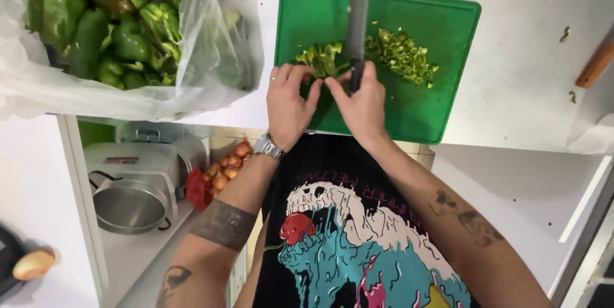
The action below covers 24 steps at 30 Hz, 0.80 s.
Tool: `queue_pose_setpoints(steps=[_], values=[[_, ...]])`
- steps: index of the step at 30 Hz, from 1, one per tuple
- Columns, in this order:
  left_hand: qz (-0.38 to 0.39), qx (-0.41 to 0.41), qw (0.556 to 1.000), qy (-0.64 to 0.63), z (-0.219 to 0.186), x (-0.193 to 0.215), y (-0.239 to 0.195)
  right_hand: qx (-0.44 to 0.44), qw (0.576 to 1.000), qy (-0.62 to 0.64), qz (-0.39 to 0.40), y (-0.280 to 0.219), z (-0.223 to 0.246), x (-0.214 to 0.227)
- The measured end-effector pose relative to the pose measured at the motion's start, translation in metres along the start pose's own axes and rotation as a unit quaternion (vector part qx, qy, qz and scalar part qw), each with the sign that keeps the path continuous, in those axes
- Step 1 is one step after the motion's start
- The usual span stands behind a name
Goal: The person is preparing green peppers by slicing and dicing them on a cutting board and moving the chopped pieces into a container.
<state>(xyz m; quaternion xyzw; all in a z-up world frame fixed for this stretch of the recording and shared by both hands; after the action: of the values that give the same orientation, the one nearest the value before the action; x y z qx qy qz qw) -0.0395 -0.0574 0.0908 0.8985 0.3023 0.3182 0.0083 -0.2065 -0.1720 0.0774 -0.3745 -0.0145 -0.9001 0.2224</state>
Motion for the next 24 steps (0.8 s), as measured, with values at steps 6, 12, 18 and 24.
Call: queue_pose_setpoints(steps=[6, 12, 18, 24], values=[[0.003, -0.085, 0.989, 0.122, -0.017, -0.025, 0.005, 0.049, 0.998, -0.031, 0.010, 0.000, -0.046, 0.046], [0.015, -0.146, 0.962, 0.232, -0.050, -0.065, 0.021, 0.050, 0.998, -0.044, 0.023, 0.013, -0.106, 0.099], [0.005, -0.132, 0.953, 0.271, -0.041, -0.083, 0.031, 0.051, 0.996, 0.053, 0.056, 0.017, -0.097, 0.109], [0.005, -0.054, 0.974, 0.218, -0.049, -0.074, 0.029, 0.051, 0.994, 0.071, 0.062, 0.014, -0.080, 0.120]])
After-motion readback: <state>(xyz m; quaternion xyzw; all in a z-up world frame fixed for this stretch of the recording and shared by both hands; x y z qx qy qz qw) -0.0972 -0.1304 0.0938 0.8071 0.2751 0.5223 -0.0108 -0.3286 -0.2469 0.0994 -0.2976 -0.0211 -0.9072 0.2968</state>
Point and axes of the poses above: each hand's wrist, its own y-axis towards the middle knuckle, its own x-axis out of the back of the hand, z = x × y, the point moved 6 cm from there along y, towards the middle knuckle, and after that the axes turned 8 degrees about -y, right-handed, at the moved point
